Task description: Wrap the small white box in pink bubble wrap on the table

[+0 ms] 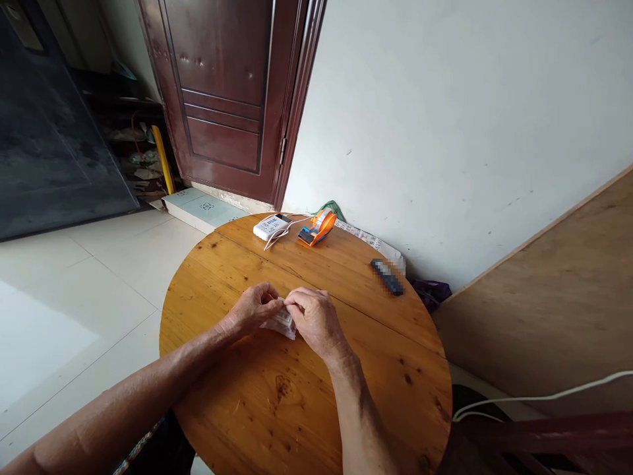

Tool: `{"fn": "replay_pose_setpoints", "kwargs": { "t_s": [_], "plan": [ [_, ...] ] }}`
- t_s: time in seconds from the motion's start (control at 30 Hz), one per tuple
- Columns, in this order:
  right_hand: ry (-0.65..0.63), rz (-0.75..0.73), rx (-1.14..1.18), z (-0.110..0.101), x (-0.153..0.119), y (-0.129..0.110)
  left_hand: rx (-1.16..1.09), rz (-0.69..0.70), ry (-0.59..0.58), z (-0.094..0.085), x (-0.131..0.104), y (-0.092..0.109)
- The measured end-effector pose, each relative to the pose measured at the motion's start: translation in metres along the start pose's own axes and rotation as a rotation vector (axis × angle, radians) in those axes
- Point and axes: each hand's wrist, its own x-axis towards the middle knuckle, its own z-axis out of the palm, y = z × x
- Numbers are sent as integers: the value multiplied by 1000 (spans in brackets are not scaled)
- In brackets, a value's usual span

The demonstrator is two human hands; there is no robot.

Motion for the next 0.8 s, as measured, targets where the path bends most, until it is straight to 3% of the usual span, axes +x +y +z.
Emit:
{"fn": "replay_pose_setpoints", "kwargs": {
  "t_s": [0.13, 0.4, 0.57, 0.8],
  "plan": [
    [-82, -66, -124, -6, -4, -7, -17, -10, -9, -3, -3, 4],
    [-51, -85, -266, -6, -10, 3, 145, -7, 44, -4, -8, 15],
    [-55, -125, -426, -2, -9, -7, 147, -15, 43, -4, -8, 16],
    [-66, -93, -379, -2, -6, -18, 106, -6, 39, -2, -7, 11]
  ]
}}
